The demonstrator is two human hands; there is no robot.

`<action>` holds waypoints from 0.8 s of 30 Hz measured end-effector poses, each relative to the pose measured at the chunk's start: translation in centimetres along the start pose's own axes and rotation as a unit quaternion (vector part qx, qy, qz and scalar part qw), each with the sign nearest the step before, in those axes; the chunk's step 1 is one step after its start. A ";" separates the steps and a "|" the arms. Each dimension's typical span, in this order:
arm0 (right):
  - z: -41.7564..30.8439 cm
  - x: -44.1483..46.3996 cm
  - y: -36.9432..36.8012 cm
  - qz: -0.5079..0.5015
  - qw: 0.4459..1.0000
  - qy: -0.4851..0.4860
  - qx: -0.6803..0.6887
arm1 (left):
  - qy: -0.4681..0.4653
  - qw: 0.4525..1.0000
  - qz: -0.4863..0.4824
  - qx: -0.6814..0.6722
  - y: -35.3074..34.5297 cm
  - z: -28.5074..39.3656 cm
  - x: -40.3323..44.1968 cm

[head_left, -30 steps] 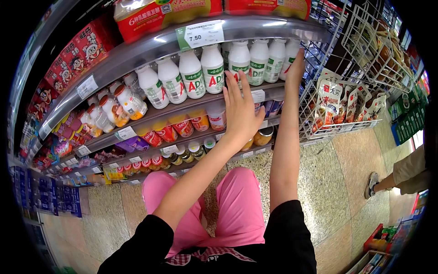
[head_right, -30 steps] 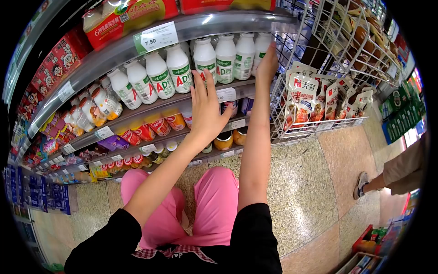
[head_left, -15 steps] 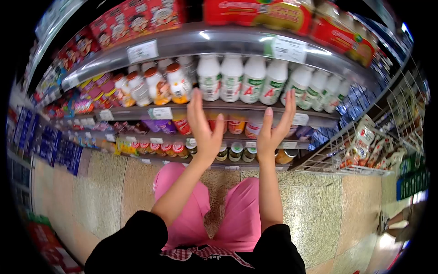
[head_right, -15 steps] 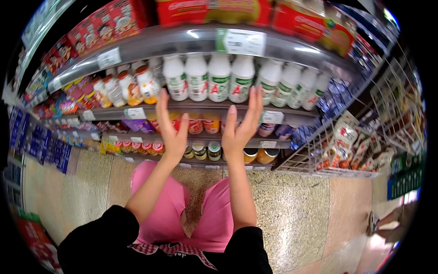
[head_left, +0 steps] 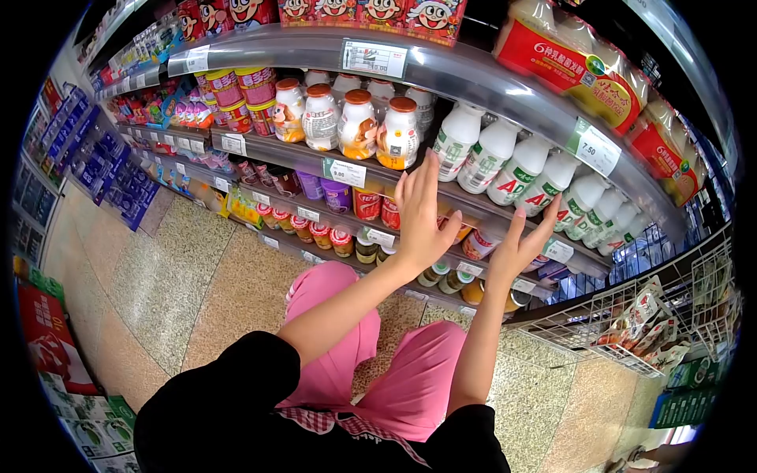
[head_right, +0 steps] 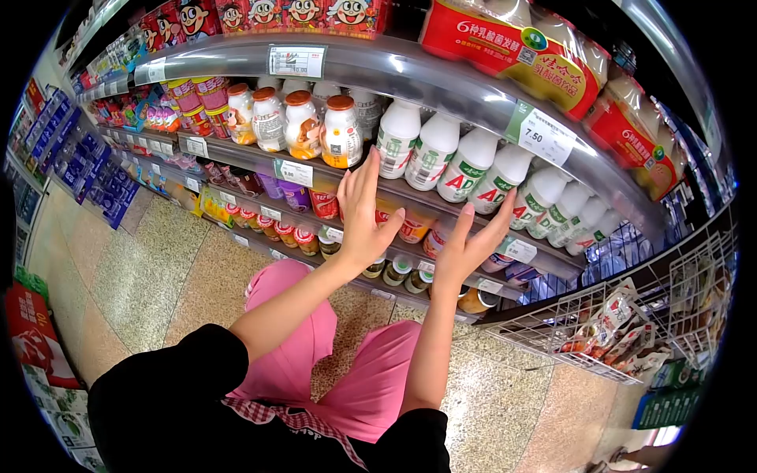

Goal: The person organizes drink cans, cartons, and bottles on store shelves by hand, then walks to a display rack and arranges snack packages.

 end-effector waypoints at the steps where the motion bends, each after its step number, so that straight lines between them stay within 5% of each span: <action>1: 0.1 0.1 0.0 0.002 1.000 0.001 0.001 | -0.003 1.000 0.001 -0.003 0.1 0.0 0.0; 7: -0.9 0.1 0.3 0.015 0.998 0.032 -0.058 | -0.004 0.999 -0.032 -0.024 -0.1 -0.3 -0.2; 13: -3.1 -1.3 1.3 0.075 0.996 0.044 0.025 | -0.022 0.998 -0.017 -0.049 1.7 0.5 -0.3; 18: -8.1 -6.1 -2.3 -0.045 0.981 0.104 0.156 | -0.065 0.990 0.120 0.038 8.1 1.4 0.7; 24: -10.2 -7.1 -10.2 -0.183 0.968 0.028 0.169 | 0.038 0.938 0.305 0.163 17.6 -7.2 3.5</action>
Point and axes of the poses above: each hand's wrist, its own x-axis towards the middle knuckle, its own y-axis out of the back of the hand, z = x × y, the point moved 10 cm from there along x, towards the middle knuckle, and after that the axes turned 9 degrees about z, right-handed, at the moved point
